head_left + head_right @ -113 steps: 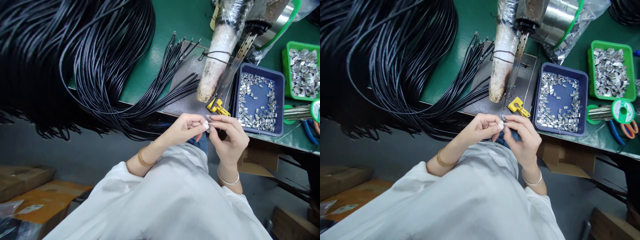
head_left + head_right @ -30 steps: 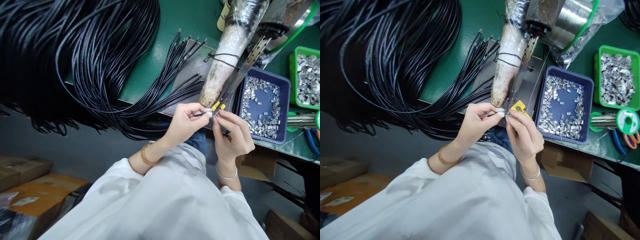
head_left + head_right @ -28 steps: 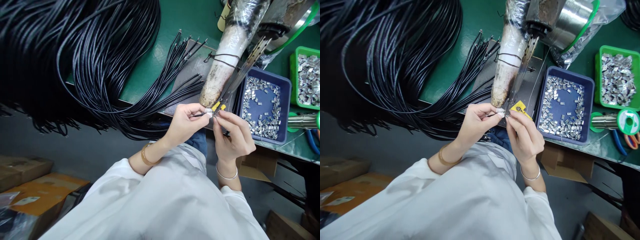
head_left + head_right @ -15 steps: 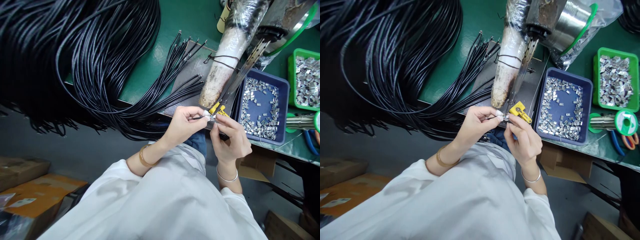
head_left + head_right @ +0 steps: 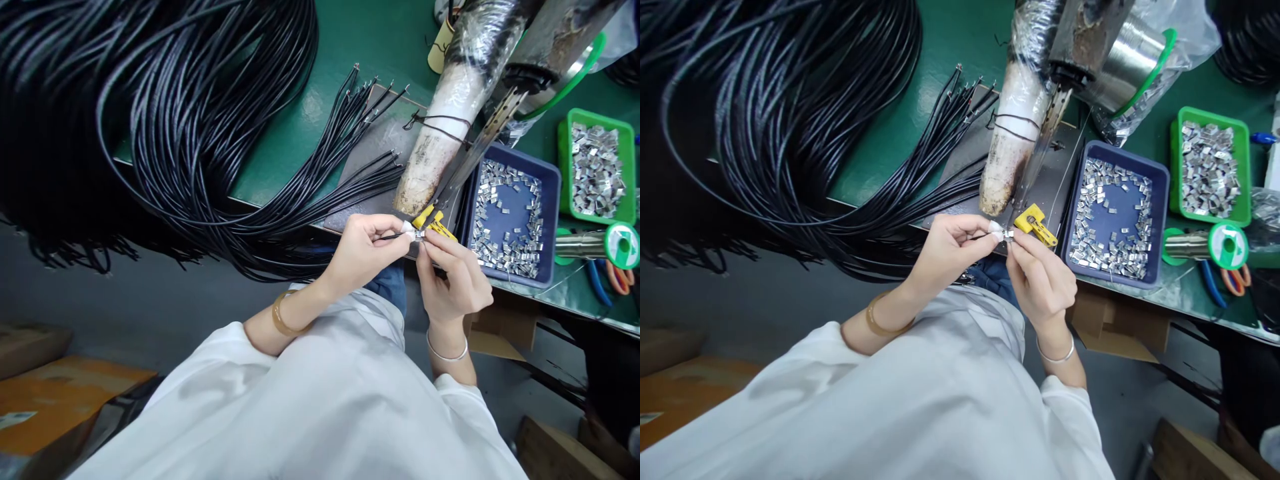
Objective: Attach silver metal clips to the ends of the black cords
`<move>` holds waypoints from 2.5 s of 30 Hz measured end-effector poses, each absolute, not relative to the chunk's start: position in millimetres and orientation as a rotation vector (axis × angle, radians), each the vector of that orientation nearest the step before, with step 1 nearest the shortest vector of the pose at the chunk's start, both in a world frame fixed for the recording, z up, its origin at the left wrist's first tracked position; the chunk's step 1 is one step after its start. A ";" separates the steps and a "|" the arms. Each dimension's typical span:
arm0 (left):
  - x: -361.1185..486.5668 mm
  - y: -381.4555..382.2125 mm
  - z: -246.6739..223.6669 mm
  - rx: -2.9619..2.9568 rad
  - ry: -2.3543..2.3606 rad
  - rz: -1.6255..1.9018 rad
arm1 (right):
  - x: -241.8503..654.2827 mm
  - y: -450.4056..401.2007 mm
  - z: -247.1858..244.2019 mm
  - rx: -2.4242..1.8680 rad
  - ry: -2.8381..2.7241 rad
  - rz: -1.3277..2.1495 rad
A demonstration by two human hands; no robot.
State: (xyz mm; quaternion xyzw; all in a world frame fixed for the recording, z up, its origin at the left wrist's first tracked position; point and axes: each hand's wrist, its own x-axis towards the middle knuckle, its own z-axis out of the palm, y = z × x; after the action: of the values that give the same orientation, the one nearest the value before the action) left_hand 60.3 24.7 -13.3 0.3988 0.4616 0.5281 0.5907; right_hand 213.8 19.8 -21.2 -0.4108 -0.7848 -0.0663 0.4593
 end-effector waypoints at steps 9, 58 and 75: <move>64.2 26.8 -10.0 0.998 1.185 1.263 | 211.2 26.3 -18.6 -1.018 -1.898 -0.149; 60.6 28.8 -8.0 1.001 1.114 1.241 | 213.6 21.1 -10.6 -1.055 -1.853 0.111; 56.9 33.9 -9.4 0.928 0.992 1.179 | 217.7 16.7 -16.7 -1.050 -1.860 0.125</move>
State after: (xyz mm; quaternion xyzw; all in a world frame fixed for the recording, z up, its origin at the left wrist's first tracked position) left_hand 56.9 33.9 -9.4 0.4041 0.4317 0.5130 0.6222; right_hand 217.7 16.7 -16.7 -0.4305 -0.7624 0.0511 0.4804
